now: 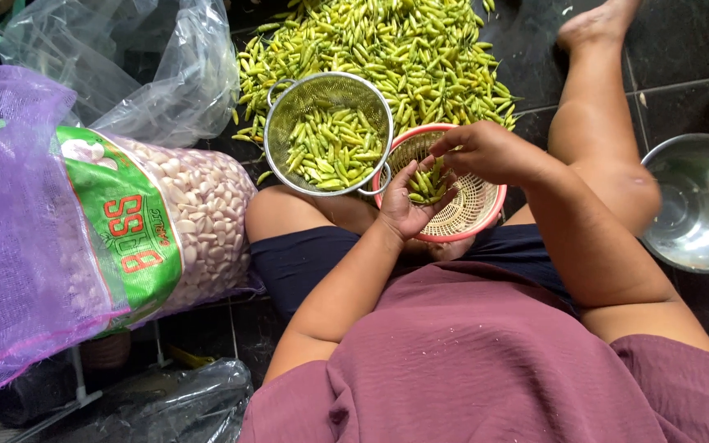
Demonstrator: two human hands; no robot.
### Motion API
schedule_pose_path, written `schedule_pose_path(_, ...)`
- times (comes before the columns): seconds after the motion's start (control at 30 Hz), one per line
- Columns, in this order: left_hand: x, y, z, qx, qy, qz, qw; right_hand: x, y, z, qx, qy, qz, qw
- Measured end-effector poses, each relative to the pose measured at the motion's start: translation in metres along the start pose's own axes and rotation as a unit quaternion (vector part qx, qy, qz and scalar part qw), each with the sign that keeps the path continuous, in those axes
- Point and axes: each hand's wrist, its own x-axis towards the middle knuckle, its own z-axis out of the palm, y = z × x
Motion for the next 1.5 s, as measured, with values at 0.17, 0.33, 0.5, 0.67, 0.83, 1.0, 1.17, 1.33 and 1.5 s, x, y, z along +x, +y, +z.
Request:
schedule_pose_path(0.17, -0.002, 0.005, -0.019, 0.046, 0.012, -0.012, 0.999, 0.007, 0.036, 0.006, 0.085, -0.016, 0.0, 0.996)
schedule_pose_path(0.33, 0.0, 0.005, -0.019, 0.108, 0.035, 0.013, 0.994, 0.02, 0.072, 0.022, 0.0, 0.023, -0.033, 0.999)
schedule_pose_path(0.5, -0.001, -0.005, -0.025, 0.293, 0.111, 0.069, 0.947, 0.03, 0.098, 0.047, -0.055, 0.067, -0.059, 0.994)
schedule_pose_path(0.67, 0.003, -0.01, -0.032, 0.345, 0.125, 0.114, 0.923, 0.047, 0.12, 0.063, 0.059, 0.075, -0.026, 0.995)
schedule_pose_path(0.83, -0.012, -0.004, -0.009, 0.306, 0.102, 0.126, 0.938, 0.042, 0.112, 0.051, 0.315, 0.046, 0.051, 0.947)
schedule_pose_path(1.0, -0.02, -0.003, 0.001, 0.273, 0.053, 0.104, 0.955, 0.028, 0.091, 0.043, 0.058, 0.075, -0.143, 0.985)
schedule_pose_path(1.17, -0.009, -0.001, -0.015, 0.263, 0.054, 0.083, 0.96, 0.04, 0.117, 0.06, -0.175, 0.133, -0.223, 0.95)
schedule_pose_path(1.33, -0.01, -0.005, -0.009, 0.293, 0.085, 0.086, 0.948, 0.046, 0.13, 0.064, -0.182, 0.123, -0.195, 0.956)
schedule_pose_path(1.5, -0.002, -0.013, -0.019, 0.366, 0.103, 0.096, 0.92, 0.048, 0.139, 0.057, -0.102, 0.101, -0.161, 0.976)
